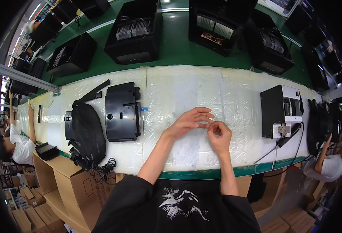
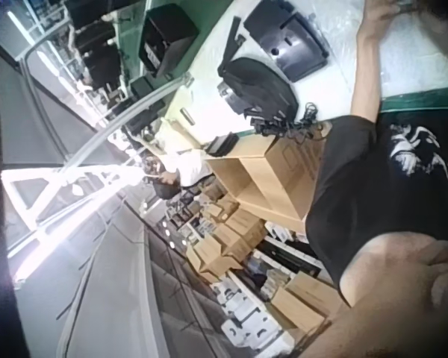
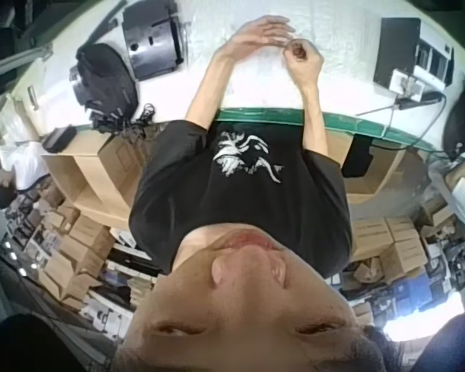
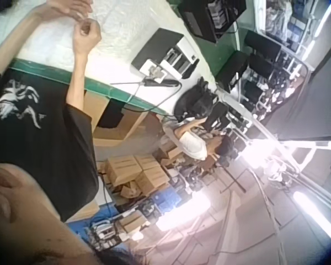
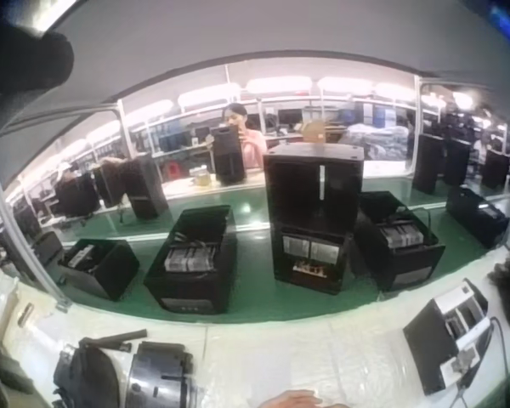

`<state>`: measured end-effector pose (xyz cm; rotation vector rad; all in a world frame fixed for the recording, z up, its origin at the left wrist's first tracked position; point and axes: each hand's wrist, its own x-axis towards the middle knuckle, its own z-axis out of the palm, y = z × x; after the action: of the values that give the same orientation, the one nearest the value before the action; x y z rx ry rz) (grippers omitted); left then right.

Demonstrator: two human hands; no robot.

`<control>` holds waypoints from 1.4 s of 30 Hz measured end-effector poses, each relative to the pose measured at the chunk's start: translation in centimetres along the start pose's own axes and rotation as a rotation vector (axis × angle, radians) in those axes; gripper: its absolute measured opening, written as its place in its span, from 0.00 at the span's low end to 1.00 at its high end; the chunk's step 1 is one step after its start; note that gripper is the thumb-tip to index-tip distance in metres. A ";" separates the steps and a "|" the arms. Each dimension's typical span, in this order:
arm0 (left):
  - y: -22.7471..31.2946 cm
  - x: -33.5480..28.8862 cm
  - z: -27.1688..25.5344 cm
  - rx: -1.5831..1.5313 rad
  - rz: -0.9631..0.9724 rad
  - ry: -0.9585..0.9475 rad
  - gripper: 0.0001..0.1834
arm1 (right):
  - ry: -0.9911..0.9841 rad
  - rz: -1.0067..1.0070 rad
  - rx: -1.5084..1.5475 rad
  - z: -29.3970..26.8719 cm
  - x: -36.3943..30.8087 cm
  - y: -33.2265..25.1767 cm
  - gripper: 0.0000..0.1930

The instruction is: The person is assembling components into a black electronic housing using an electric screwdriver.

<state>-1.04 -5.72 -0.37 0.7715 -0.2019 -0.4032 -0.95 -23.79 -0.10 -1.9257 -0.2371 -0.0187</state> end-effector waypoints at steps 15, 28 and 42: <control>0.1 -0.2 1.7 0.314 -0.127 0.283 0.21 | 0.021 -0.026 0.006 0.3 0.0 0.1 0.04; 21.6 1.4 -5.8 1.961 0.464 0.856 0.28 | 0.076 0.019 0.027 0.2 -0.2 -0.3 0.03; 28.4 6.5 -9.3 2.324 -0.202 0.518 0.20 | 0.175 -0.039 0.013 0.4 0.3 0.4 0.03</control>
<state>15.72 15.80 13.47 3.1449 -0.0034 0.0664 -0.65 -23.49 -0.62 -1.8934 -0.1569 -0.2106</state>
